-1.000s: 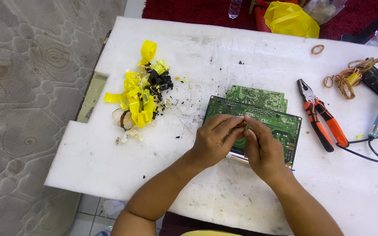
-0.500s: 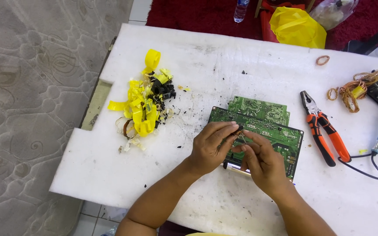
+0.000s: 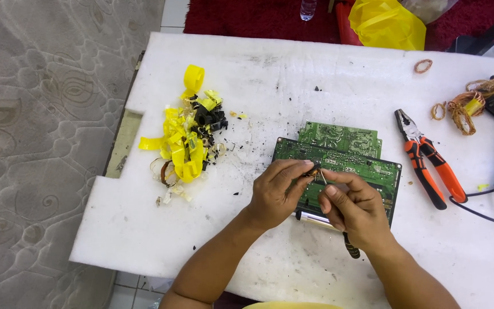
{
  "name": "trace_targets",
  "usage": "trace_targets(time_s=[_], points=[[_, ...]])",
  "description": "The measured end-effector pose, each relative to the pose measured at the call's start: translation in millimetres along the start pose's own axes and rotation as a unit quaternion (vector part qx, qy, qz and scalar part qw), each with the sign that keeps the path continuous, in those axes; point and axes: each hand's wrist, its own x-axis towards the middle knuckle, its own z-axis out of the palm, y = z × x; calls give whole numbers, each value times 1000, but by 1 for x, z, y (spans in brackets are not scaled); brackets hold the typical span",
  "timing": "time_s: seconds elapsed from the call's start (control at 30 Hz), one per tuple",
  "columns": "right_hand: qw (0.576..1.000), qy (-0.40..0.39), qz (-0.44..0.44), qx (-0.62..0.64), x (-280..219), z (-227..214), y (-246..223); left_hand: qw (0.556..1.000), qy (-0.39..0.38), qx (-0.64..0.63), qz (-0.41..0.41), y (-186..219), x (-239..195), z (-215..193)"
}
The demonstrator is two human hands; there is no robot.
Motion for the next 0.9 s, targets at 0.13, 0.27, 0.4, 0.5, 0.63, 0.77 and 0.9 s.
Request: trace_targets(time_s=[0.13,0.27,0.4,0.5,0.63,0.77,0.9], points=[[999,10,27,42,2,-3,-5,1000,0,-15,-5,-1,-2,1],[999,23,-2,24,5,-18,-22,993,-2,-89,-80,-5,-7,3],[996,22,-49,-78,1,-9,-36,965,-7,-203,-166,-9,-9,4],[986,-18,-35,-162,-2,3,-27,945,-8,-258,-198,-6,-13,7],[965,-36,-50,-255,-4,7,-21,942,-20,-266,-204,-6,-13,7],[955,-26,-51,-291,-5,8,-18,946,-30,-251,-202,-6,-12,5],[963,-30,-38,-263,-1,4,-23,950,-57,-240,-193,-3,-11,2]])
